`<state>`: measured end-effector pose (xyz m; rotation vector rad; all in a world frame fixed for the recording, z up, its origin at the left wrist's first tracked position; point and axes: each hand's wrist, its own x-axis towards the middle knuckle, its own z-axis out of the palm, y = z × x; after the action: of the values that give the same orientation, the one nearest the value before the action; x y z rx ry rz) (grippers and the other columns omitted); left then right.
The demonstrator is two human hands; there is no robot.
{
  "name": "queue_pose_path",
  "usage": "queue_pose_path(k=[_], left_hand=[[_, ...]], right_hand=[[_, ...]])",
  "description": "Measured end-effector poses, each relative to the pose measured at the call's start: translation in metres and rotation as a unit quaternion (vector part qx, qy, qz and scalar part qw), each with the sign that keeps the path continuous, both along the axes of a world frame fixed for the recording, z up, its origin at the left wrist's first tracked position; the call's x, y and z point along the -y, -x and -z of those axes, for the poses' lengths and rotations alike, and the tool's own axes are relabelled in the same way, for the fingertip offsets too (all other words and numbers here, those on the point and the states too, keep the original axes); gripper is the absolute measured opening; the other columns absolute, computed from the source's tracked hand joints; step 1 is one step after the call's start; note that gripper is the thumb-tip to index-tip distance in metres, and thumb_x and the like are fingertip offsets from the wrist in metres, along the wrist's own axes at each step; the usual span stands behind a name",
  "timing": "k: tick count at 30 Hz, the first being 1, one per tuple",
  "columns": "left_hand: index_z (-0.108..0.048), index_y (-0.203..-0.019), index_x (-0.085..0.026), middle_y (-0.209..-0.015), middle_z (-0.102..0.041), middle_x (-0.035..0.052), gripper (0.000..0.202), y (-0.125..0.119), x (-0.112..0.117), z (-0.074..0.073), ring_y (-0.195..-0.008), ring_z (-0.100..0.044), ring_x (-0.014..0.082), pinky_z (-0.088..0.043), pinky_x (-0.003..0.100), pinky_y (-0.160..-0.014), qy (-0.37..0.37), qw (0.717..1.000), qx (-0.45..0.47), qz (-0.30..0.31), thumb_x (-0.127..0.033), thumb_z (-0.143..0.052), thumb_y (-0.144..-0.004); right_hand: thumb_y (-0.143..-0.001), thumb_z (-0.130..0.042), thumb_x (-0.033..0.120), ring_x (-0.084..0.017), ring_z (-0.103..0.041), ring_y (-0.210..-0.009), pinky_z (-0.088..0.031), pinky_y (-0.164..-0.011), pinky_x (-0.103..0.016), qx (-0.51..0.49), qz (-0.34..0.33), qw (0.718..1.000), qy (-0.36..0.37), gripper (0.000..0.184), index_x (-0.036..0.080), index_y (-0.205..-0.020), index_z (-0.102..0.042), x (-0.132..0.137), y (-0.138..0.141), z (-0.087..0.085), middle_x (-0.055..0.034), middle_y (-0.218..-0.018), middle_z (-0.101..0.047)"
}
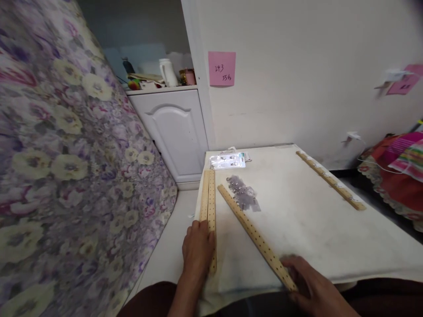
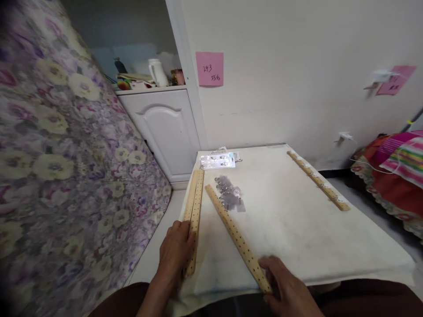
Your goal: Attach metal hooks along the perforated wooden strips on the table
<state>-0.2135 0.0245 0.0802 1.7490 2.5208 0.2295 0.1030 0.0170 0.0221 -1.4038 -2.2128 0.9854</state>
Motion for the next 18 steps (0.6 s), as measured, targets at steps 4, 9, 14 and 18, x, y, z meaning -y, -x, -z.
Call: queue_pose_path(k=[4,9,14,18], left_hand=[[-0.055,-0.102,-0.022,-0.099,-0.053,0.0057,0.022,-0.002,-0.004,0.000,-0.091,-0.049,0.0214,-0.036,0.032,-0.074,-0.011,1.000,0.004,0.000,-0.032,-0.040,-0.089],[-0.054,-0.107,-0.022,-0.101,-0.055,0.0051,0.024,-0.004,-0.009,0.000,-0.096,-0.049,0.0208,-0.036,0.030,-0.077,-0.025,1.000,0.014,0.009,-0.031,-0.038,-0.091],[-0.055,-0.106,-0.022,-0.099,-0.055,0.0046,0.024,-0.004,-0.010,0.003,-0.096,-0.050,0.0199,-0.036,0.029,-0.077,-0.041,0.999,0.034,0.011,-0.029,-0.038,-0.091],[-0.054,-0.108,-0.023,-0.101,-0.055,0.0045,0.024,-0.004,-0.011,0.004,-0.096,-0.051,0.0197,-0.037,0.029,-0.076,-0.043,0.998,0.037,0.010,-0.030,-0.039,-0.091]], right_hand=[[-0.072,-0.060,0.030,-0.021,-0.061,-0.093,-0.049,-0.080,-0.032,-0.002,0.018,0.999,-0.030,0.047,0.026,-0.119,-0.052,-0.015,0.015,-0.018,-0.0051,-0.108,-0.060],[-0.074,-0.061,0.036,-0.023,-0.058,-0.093,-0.048,-0.081,-0.036,0.029,0.023,0.995,-0.092,0.049,0.020,-0.119,-0.051,-0.045,0.070,-0.030,-0.0085,-0.111,-0.054],[-0.075,-0.055,0.022,-0.023,-0.056,-0.095,-0.048,-0.079,-0.035,0.046,0.034,0.990,-0.126,0.036,0.018,-0.111,-0.053,-0.056,0.092,-0.017,-0.0079,-0.105,-0.053],[-0.074,-0.052,0.018,-0.020,-0.057,-0.089,-0.048,-0.078,-0.032,0.012,0.023,0.993,-0.111,0.031,0.020,-0.105,-0.055,-0.049,0.072,-0.013,-0.0052,-0.098,-0.054]])
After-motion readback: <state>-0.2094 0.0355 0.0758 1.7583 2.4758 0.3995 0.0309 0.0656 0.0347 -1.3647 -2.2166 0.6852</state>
